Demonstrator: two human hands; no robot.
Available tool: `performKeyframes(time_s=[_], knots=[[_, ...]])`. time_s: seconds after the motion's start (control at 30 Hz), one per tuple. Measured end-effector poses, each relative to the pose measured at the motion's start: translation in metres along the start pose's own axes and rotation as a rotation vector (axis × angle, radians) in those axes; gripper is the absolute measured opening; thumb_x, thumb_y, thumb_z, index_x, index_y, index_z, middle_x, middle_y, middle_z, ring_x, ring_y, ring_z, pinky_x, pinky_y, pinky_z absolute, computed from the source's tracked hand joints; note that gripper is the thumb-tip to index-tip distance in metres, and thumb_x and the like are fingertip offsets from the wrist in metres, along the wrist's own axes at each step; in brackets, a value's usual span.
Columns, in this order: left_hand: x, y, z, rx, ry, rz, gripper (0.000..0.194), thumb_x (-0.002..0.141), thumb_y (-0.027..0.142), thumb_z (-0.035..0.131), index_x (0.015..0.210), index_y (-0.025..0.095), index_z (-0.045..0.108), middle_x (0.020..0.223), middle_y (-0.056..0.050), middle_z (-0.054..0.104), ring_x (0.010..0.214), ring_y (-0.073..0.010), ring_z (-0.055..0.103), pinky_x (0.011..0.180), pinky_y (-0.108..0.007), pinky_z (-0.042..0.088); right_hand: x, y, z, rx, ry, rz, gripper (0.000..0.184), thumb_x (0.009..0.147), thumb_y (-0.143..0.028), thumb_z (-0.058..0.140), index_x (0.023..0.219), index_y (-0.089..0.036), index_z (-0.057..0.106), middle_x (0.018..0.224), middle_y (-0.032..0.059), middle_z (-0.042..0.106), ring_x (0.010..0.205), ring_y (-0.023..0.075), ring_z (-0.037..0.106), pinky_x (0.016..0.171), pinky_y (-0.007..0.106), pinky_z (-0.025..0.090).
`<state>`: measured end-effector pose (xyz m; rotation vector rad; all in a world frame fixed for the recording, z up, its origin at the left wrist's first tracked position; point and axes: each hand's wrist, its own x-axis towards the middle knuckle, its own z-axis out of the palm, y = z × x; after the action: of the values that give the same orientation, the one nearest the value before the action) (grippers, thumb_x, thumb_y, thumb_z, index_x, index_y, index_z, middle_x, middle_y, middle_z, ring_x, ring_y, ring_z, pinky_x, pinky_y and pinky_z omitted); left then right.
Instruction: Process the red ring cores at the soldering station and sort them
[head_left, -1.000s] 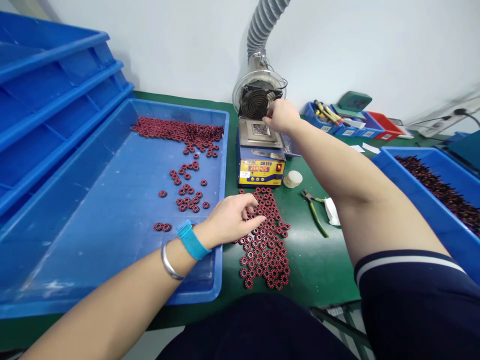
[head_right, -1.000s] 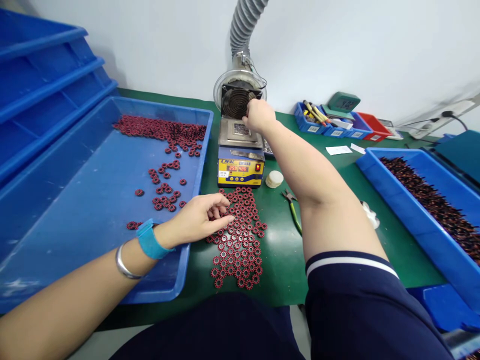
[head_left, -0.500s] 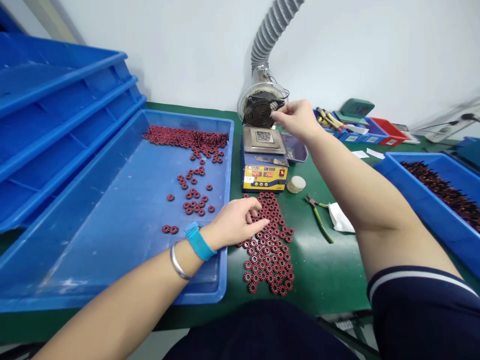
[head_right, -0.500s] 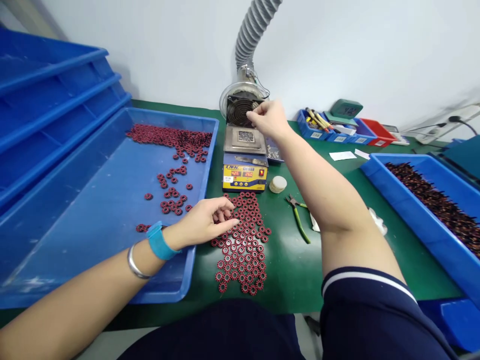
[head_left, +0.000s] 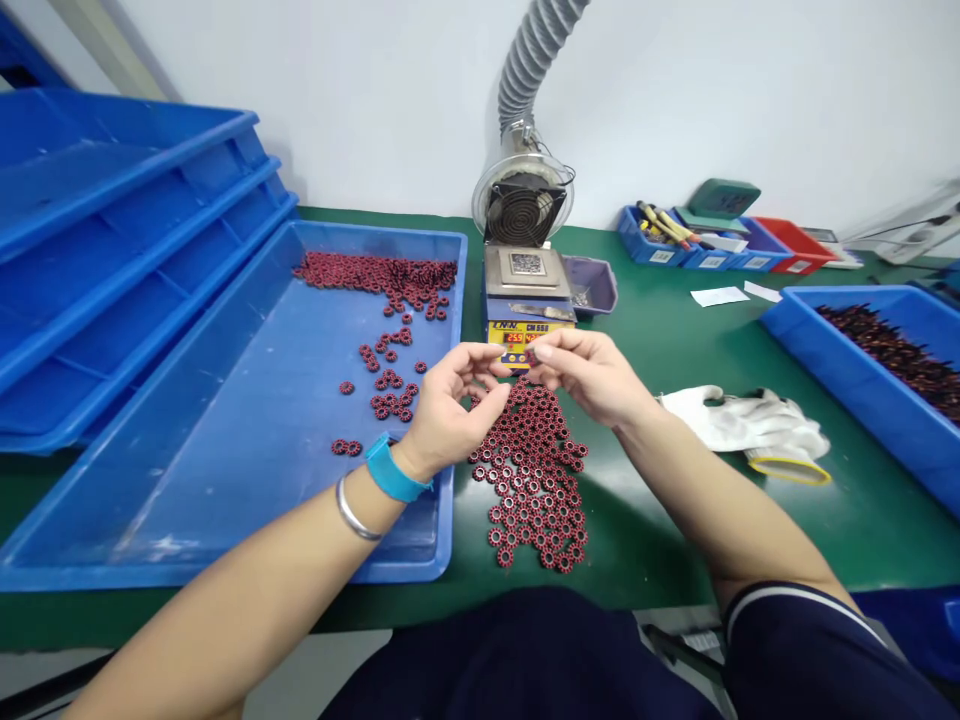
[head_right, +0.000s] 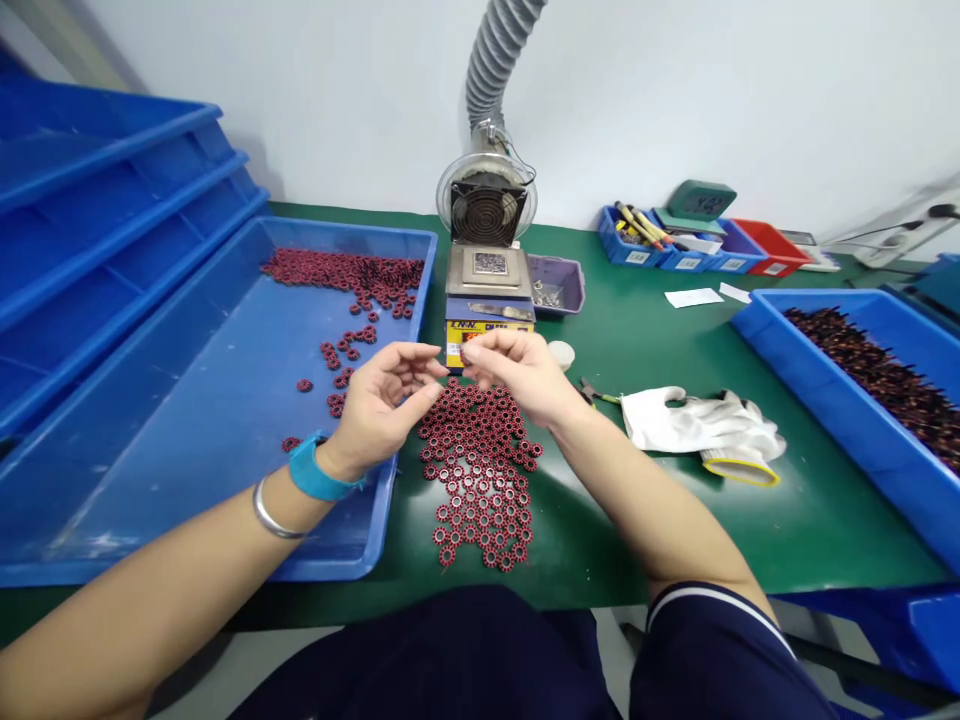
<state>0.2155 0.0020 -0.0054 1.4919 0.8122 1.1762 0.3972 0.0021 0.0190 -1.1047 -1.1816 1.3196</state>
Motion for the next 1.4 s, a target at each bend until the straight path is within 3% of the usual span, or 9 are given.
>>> performKeyframes(time_s=[0.37,0.87,1.0,1.13,1.27,1.4], knots=[[0.006,0.006,-0.002,-0.038,-0.031,-0.153,0.015,0.064,0.024,0.069,0.072,0.015,0.061,0.067,-0.001,0.065,0.064,-0.0129,0.062,0.065,-0.026,0.052,-0.015,0.026,0.009,0.146,0.026,0.048,0.035,0.059,-0.047,0.084,0.074,-0.019,0.069,0.051,-0.0051,0.06,0.047,0.0075,0.054,0.054,0.024,0.046],[0.007,0.007,0.0,-0.072,-0.026,-0.352,0.018,0.063,0.026,0.073,0.067,0.013,0.061,0.059,-0.001,0.066,0.054,-0.0106,0.059,0.055,-0.023,0.051,-0.014,0.029,0.008,0.148,0.052,-0.002,0.033,0.059,-0.047,0.084,0.072,-0.021,0.068,0.061,-0.002,0.066,0.049,0.0077,0.056,0.052,0.023,0.046],[0.005,0.006,-0.001,-0.041,-0.051,-0.336,0.017,0.064,0.025,0.074,0.066,0.013,0.062,0.059,-0.001,0.065,0.054,-0.0104,0.059,0.057,-0.023,0.05,-0.014,0.029,0.009,0.123,0.075,-0.053,0.03,0.063,-0.044,0.083,0.075,-0.021,0.067,0.059,-0.0032,0.063,0.05,0.0082,0.057,0.056,0.025,0.051],[0.001,0.007,0.0,0.025,-0.096,-0.23,0.013,0.065,0.023,0.073,0.068,0.013,0.065,0.062,0.0,0.065,0.058,-0.0104,0.058,0.059,-0.023,0.048,-0.018,0.029,0.011,0.115,0.103,-0.091,0.032,0.062,-0.043,0.083,0.075,-0.02,0.066,0.065,-0.0022,0.066,0.052,0.0081,0.058,0.057,0.025,0.053],[-0.002,0.009,-0.001,0.066,-0.165,-0.152,0.012,0.069,0.022,0.07,0.073,0.013,0.066,0.068,-0.002,0.065,0.062,-0.0107,0.058,0.061,-0.023,0.048,-0.012,0.024,-0.002,0.051,0.141,-0.174,0.034,0.063,-0.044,0.082,0.077,-0.017,0.066,0.065,-0.0014,0.066,0.052,0.0076,0.057,0.057,0.024,0.052],[-0.001,0.008,-0.002,0.106,-0.203,-0.164,0.015,0.071,0.025,0.069,0.077,0.012,0.065,0.07,-0.003,0.064,0.062,-0.0109,0.056,0.06,-0.023,0.047,0.021,0.011,-0.037,-0.075,0.26,-0.242,0.031,0.067,-0.043,0.08,0.074,-0.015,0.067,0.062,-0.0018,0.065,0.05,0.0062,0.053,0.056,0.022,0.048]])
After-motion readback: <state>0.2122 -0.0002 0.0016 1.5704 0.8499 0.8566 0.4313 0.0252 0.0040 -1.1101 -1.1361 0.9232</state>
